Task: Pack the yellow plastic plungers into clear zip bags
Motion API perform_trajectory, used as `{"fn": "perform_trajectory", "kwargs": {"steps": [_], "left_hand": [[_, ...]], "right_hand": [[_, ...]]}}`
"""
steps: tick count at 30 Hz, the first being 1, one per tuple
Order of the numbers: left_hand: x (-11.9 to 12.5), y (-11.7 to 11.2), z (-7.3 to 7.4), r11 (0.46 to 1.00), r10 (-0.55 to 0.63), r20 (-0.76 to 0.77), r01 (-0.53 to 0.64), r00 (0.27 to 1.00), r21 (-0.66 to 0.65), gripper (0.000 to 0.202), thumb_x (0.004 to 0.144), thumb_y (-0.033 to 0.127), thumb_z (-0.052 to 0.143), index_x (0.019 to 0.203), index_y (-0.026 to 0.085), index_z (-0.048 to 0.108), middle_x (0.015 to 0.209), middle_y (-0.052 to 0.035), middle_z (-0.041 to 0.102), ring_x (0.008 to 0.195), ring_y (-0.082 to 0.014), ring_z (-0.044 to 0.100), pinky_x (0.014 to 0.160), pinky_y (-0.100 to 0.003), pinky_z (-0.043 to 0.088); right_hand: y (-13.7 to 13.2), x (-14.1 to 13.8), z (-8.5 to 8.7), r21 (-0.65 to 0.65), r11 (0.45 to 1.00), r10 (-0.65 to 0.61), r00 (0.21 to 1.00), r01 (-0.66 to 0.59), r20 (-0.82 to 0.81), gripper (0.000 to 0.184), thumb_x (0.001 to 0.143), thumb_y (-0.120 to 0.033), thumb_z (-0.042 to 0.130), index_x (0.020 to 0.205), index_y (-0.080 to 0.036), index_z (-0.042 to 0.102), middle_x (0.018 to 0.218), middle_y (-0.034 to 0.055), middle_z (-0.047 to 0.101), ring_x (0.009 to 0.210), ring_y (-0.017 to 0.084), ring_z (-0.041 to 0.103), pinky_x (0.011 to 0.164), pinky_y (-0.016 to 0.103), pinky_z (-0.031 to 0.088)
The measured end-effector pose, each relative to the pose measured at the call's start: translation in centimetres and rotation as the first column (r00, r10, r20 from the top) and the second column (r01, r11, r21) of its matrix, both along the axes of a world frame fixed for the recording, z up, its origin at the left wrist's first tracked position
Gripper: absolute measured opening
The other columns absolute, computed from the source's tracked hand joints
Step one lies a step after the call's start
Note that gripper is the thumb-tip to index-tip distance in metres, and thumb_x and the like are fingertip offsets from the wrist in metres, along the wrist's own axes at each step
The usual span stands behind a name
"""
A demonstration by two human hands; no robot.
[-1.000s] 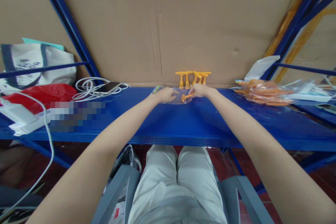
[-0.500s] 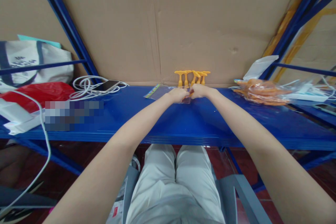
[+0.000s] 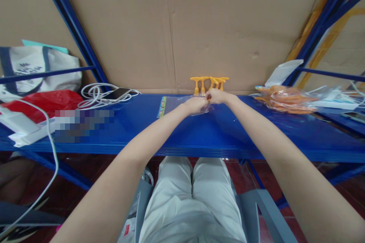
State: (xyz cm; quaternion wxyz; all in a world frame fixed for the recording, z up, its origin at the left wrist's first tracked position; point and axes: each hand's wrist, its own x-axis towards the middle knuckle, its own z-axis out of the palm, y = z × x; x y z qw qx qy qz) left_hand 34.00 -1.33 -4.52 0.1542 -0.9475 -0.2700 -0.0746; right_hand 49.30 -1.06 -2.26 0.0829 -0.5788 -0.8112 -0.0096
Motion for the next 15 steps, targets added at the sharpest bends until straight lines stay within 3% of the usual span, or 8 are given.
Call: {"fn": "perform_trajectory", "kwargs": {"steps": [6,10,15], "left_hand": [[-0.2,0.6,-1.6,1.0,-0.018,0.093,0.015,0.996,0.027,0.019,0.088,0.015,0.048,0.097,0.016,0.064,0.102,-0.0095,0.069,0.093,-0.0207,0.067,0.076,-0.028,0.049],[-0.5,0.6,-2.6,0.998,-0.029,0.15,0.022,0.988,0.052,0.025,0.089,0.011,0.042,0.103,0.016,0.063,0.113,-0.01,0.065,0.098,-0.0206,0.065,0.08,-0.029,0.05],[-1.0,0.7,-3.1,0.991,-0.105,0.227,0.081,0.968,0.109,0.028,0.088,0.009,0.04,0.104,0.015,0.061,0.111,-0.0111,0.063,0.1,-0.0208,0.062,0.086,-0.032,0.049]], "right_hand": [[0.9,0.4,-0.7,0.085,0.996,0.037,0.983,-0.022,-0.183,0.025,0.065,-0.004,0.06,0.085,-0.011,0.074,0.079,0.0069,0.071,0.072,0.016,0.062,0.07,0.026,0.046],[1.4,0.4,-2.6,0.071,0.997,0.041,0.941,-0.019,-0.337,0.018,0.061,-0.007,0.061,0.076,-0.012,0.071,0.069,0.0024,0.068,0.067,0.014,0.059,0.066,0.024,0.046],[1.6,0.2,-4.7,0.055,0.998,0.06,0.87,-0.038,-0.49,0.012,0.057,-0.006,0.058,0.065,-0.011,0.066,0.061,-0.0018,0.06,0.062,0.012,0.054,0.061,0.023,0.044]]}}
